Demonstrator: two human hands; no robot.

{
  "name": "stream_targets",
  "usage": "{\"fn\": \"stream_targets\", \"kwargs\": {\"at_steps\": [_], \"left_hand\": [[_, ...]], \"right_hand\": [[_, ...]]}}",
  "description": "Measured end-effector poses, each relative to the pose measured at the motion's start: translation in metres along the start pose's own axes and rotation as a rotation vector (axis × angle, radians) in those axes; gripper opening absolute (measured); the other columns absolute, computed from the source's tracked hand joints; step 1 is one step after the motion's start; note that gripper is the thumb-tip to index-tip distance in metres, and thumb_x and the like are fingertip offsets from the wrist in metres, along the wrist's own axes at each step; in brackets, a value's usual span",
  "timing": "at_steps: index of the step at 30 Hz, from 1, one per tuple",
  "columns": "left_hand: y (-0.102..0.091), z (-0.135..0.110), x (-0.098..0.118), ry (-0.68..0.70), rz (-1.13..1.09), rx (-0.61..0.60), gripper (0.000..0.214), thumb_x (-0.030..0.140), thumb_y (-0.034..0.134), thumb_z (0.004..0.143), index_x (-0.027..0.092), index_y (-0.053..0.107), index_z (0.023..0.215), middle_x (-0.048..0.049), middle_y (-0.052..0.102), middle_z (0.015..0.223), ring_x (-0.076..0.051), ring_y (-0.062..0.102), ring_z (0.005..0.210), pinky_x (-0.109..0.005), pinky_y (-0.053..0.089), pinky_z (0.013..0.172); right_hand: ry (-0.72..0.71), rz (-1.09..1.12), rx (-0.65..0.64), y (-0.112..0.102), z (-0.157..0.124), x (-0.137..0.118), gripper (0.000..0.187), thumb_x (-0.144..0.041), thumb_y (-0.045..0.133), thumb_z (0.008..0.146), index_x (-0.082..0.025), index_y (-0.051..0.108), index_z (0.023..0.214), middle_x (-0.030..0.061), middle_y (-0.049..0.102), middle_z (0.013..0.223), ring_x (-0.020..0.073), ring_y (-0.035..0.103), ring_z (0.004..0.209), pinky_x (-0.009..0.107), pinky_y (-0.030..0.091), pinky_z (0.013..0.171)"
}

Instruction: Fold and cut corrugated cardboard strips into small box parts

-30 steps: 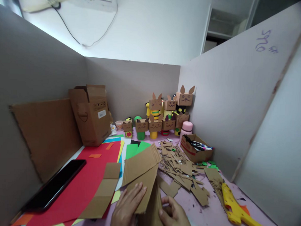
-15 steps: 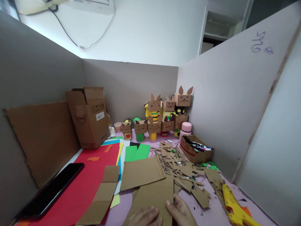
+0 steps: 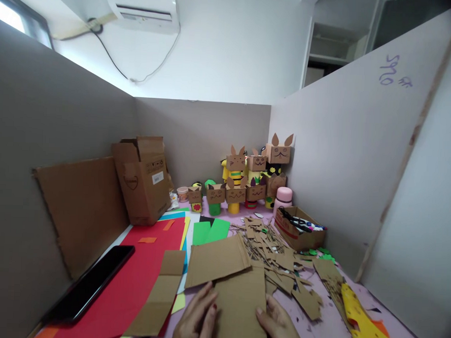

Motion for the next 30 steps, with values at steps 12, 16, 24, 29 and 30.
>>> {"fn": "stream_targets", "kwargs": {"at_steps": [12, 16, 24, 29, 30], "left_hand": [[-0.001, 0.013, -0.026, -0.664, -0.883, 0.162, 0.029, 0.021, 0.067, 0.073, 0.018, 0.056, 0.099, -0.0102, 0.069, 0.100, -0.022, 0.067, 0.093, -0.031, 0.049, 0.085], [-0.001, 0.015, -0.004, -0.638, -1.017, 0.133, 0.045, 0.012, 0.057, 0.080, 0.021, 0.048, 0.123, -0.0122, 0.063, 0.118, -0.023, 0.059, 0.110, -0.040, 0.039, 0.103], [-0.002, 0.020, -0.011, -0.613, -1.146, 0.144, 0.036, 0.008, 0.052, 0.083, 0.015, 0.055, 0.119, -0.0135, 0.061, 0.122, -0.021, 0.054, 0.117, -0.037, 0.042, 0.100], [-0.002, 0.017, -0.009, -0.639, -1.106, 0.169, 0.023, 0.012, 0.055, 0.082, 0.016, 0.065, 0.102, -0.0096, 0.071, 0.105, -0.019, 0.066, 0.098, -0.030, 0.052, 0.083], [-0.003, 0.017, -0.008, -0.642, -1.074, 0.197, 0.017, 0.014, 0.057, 0.081, 0.015, 0.067, 0.095, -0.0084, 0.073, 0.096, -0.018, 0.068, 0.090, -0.028, 0.053, 0.080]], "right_hand": [[-0.046, -0.019, 0.024, 0.004, -0.002, 0.001, 0.046, -0.042, 0.082, 0.052, -0.021, 0.063, 0.089, 0.0077, 0.075, 0.093, 0.0237, 0.065, 0.099, 0.040, 0.043, 0.095], [-0.038, -0.043, 0.039, 0.008, -0.006, -0.001, 0.049, -0.043, 0.082, 0.051, -0.020, 0.063, 0.090, 0.0078, 0.076, 0.090, 0.0237, 0.066, 0.097, 0.041, 0.043, 0.095], [-0.002, -0.038, 0.013, 0.012, -0.009, 0.001, 0.048, -0.044, 0.083, 0.049, -0.021, 0.060, 0.085, 0.0084, 0.075, 0.089, 0.0271, 0.066, 0.096, 0.044, 0.045, 0.092], [0.003, -0.045, 0.039, 0.007, -0.007, 0.000, 0.045, -0.041, 0.083, 0.050, -0.020, 0.062, 0.084, 0.0082, 0.075, 0.088, 0.0286, 0.066, 0.096, 0.044, 0.046, 0.090], [0.015, -0.046, 0.040, 0.006, -0.007, 0.000, 0.046, -0.041, 0.083, 0.051, -0.020, 0.062, 0.086, 0.0082, 0.075, 0.088, 0.0288, 0.066, 0.096, 0.045, 0.046, 0.090]]}}
Point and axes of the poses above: each hand's wrist, its own z-axis towards the middle knuckle, its own y-axis out of the palm, x = y × z, the point moved 3 cm from there along z, towards the middle knuckle
